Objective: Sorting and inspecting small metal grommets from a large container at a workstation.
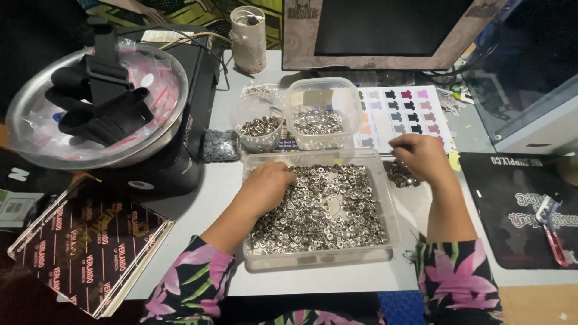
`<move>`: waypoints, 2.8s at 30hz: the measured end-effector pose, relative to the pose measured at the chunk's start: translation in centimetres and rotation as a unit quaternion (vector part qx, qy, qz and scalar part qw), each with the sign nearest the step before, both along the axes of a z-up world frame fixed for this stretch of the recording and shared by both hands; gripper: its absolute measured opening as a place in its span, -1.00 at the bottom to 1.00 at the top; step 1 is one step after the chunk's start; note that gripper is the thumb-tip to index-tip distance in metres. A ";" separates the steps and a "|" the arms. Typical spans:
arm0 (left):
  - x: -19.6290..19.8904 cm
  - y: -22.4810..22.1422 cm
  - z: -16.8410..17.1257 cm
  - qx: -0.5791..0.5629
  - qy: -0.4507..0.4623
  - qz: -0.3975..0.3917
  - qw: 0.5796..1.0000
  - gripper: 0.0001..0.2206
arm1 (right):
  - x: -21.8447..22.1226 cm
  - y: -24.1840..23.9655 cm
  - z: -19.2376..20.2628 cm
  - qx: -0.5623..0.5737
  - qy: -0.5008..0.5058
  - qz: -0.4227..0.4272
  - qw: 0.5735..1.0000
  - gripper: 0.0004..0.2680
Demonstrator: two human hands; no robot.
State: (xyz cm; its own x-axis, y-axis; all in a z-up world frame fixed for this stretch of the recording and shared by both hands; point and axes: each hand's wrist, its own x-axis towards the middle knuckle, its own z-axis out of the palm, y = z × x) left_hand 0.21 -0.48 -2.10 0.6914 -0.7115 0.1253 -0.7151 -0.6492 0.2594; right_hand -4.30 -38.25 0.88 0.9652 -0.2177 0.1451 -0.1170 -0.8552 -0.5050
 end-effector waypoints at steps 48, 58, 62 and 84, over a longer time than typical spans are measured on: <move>0.1 0.8 0.8 -0.080 0.008 -0.062 0.995 -0.78 | -3.4 8.2 1.3 -0.011 -0.124 0.226 0.966 -0.92; -0.3 0.3 0.6 0.144 -0.009 -0.063 0.988 -0.87 | -2.7 2.8 5.2 -0.060 0.147 -0.042 0.986 -0.81; -0.1 0.5 0.2 0.160 -0.006 -0.060 0.985 -0.87 | -2.5 1.2 4.4 -0.085 0.183 -0.050 0.978 -0.81; -1.0 0.7 3.3 -0.125 0.055 -0.078 0.988 -0.83 | -3.1 1.9 5.4 -0.006 0.039 0.020 0.999 -0.85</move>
